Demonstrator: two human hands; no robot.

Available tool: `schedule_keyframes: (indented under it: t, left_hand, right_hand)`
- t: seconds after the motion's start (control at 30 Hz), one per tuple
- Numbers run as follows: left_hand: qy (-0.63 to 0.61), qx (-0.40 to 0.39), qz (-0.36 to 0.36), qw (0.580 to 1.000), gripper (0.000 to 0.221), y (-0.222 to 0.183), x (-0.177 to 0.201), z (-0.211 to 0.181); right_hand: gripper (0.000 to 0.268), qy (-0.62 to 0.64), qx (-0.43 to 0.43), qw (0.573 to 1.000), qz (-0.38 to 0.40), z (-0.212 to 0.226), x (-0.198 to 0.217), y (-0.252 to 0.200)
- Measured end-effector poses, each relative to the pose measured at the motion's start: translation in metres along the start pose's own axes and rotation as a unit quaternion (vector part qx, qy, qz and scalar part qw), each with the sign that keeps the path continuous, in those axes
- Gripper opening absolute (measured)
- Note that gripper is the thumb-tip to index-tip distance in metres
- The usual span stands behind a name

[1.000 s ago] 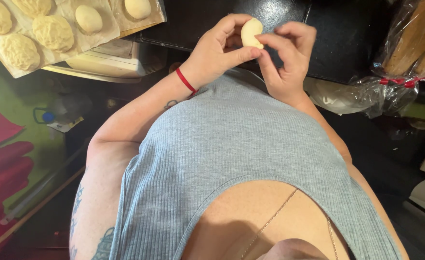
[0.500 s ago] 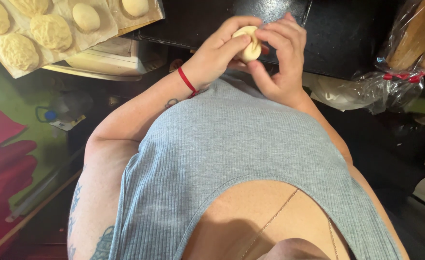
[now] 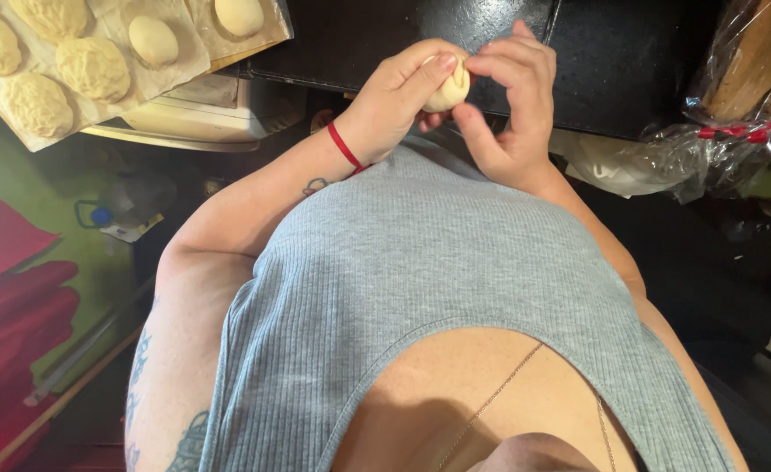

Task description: Shaping small portions of dough into balls and placing them on a tray

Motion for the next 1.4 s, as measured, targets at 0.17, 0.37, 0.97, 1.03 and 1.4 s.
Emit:
schedule_keyframes:
  t: [0.17,0.37,0.97,1.03,1.4]
  left_hand:
    - [-0.044,0.032,0.01,0.998,0.056,-0.001,-0.002,-0.003]
    - [-0.007,-0.004,0.018,1.0,0.034,0.004,-0.004,-0.005]
    - [0.012,-0.042,0.0,0.999,0.039,0.015,-0.016,-0.018]
    - [0.014,-0.071,-0.006,0.997,0.038,0.017,-0.018,-0.022]
    - [0.344,-0.269,-0.046,0.899,0.048,0.023,-0.033,-0.017]
  right_hand:
    - [0.029,-0.011,0.006,1.0,0.006,-0.006,-0.002,0.001]
    - [0.032,-0.028,-0.012,1.0,0.007,-0.005,-0.004,0.007]
    - [0.035,0.034,-0.062,0.997,0.008,-0.021,0.01,-0.005]
    - [0.04,0.093,-0.078,0.993,-0.011,-0.027,0.01,-0.008]
    - [0.046,0.593,-0.357,0.699,0.183,-0.076,-0.026,-0.033]
Point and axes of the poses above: each hand's wrist, its own y-axis towards the middle knuckle, its own x-axis out of the back of the hand, z = x × y, the point moved 3 cm from there along y, towards the middle knuckle, and after that the axes turned 11 degrees about -x, right-handed, at the moved point
